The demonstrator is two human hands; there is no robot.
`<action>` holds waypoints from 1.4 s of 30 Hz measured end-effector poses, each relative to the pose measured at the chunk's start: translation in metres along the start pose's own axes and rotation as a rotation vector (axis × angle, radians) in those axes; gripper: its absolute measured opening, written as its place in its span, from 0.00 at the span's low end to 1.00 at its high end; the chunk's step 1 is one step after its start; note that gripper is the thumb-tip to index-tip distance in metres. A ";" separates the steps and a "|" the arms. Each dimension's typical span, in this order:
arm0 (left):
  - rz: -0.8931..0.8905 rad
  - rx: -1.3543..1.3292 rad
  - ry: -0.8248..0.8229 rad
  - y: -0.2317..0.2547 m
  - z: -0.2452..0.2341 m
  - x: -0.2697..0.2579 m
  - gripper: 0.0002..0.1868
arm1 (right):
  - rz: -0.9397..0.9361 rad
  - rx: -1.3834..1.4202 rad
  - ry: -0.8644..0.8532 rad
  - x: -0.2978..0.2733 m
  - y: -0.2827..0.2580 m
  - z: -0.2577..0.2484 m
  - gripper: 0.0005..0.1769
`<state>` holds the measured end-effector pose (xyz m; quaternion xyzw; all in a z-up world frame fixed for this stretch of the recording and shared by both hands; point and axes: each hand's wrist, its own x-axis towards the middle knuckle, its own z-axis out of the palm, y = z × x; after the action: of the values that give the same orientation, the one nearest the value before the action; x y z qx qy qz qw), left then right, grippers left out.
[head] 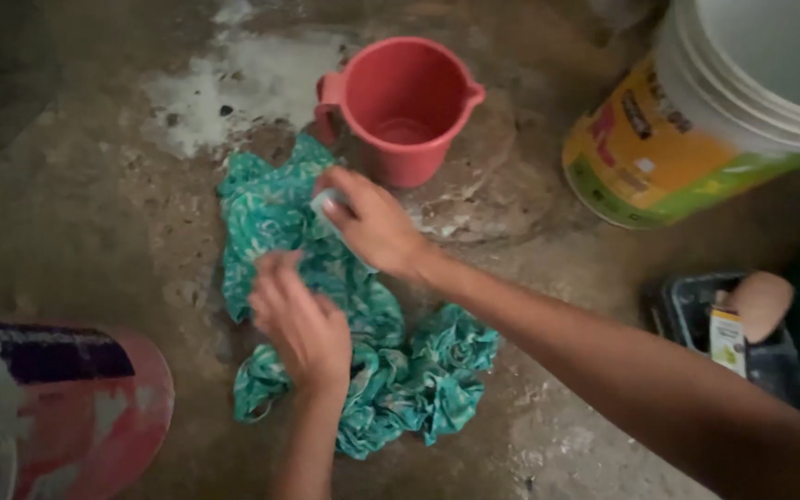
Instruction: The recorder is hand washing a turquoise patterned cloth on a concrete floor using a bar of soap and water from a small red mug.
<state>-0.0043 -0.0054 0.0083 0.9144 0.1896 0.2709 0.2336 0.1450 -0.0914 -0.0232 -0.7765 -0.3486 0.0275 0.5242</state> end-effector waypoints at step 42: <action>-0.202 0.260 -0.334 -0.027 0.019 -0.020 0.14 | -0.105 -0.590 -0.372 0.033 -0.003 0.043 0.15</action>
<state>-0.0150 0.0016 -0.0283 0.9453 0.2720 0.0643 0.1681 0.1502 -0.0379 -0.0291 -0.8571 -0.4707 0.0397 0.2055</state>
